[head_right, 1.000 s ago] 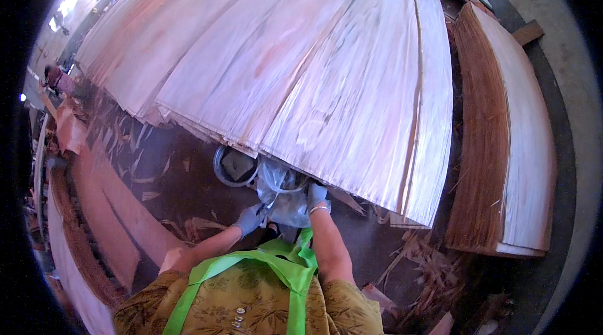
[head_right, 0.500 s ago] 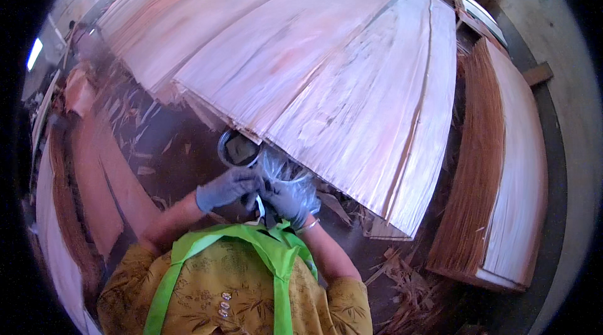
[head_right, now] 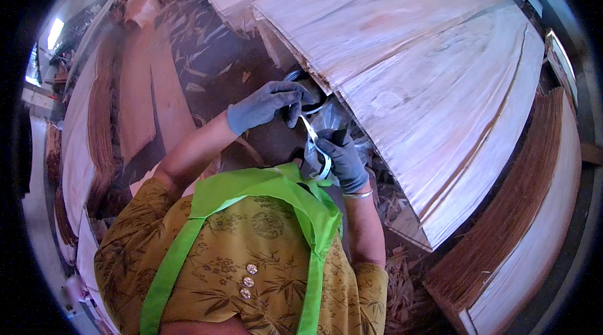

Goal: The person prepares large wood veneer sheets by smoothing them by hand, using a small tool to trim or mark the surface, and stacking the sheets onto a large pile in a warehouse.

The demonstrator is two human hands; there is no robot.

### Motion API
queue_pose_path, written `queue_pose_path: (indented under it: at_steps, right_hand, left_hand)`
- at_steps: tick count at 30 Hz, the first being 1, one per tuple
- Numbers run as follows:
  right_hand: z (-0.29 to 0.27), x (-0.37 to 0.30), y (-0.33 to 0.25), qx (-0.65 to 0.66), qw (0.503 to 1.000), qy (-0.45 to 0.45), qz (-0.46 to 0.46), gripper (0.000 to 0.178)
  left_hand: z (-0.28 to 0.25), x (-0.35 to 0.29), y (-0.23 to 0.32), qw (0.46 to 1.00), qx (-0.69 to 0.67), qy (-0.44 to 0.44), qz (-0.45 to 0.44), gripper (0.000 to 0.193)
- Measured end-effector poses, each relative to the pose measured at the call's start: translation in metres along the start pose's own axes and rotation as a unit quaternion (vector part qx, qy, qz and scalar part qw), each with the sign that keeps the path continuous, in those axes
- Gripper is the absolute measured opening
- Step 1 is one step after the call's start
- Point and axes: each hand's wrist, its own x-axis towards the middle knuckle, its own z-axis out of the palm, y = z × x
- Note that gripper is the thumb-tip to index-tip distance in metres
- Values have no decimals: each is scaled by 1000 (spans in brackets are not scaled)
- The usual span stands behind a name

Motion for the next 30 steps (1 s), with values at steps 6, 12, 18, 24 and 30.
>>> queue_pose_path:
  at_steps: [6, 12, 18, 24, 30]
  right_hand:
    - [2, 6, -7, -64, 997, 43, -11, 14]
    - [-5, 19, -11, -83, 996, 27, 13, 13]
    - [2, 33, -16, -115, 992, 14, 50, 10]
    - [-19, 49, 23, -194, 978, -16, 74, 12]
    - [-114, 25, 19, -461, 858, 199, 106, 13]
  left_hand:
    - [-31, 15, -5, 991, -14, 129, -5, 35]
    - [-48, 33, -57, 895, 382, -20, 229, 43]
    - [-46, 11, -68, 981, 104, -148, -67, 32]
    - [-83, 2, -86, 977, 179, -12, -111, 16]
    - [-141, 49, -144, 888, 400, 206, -100, 20]
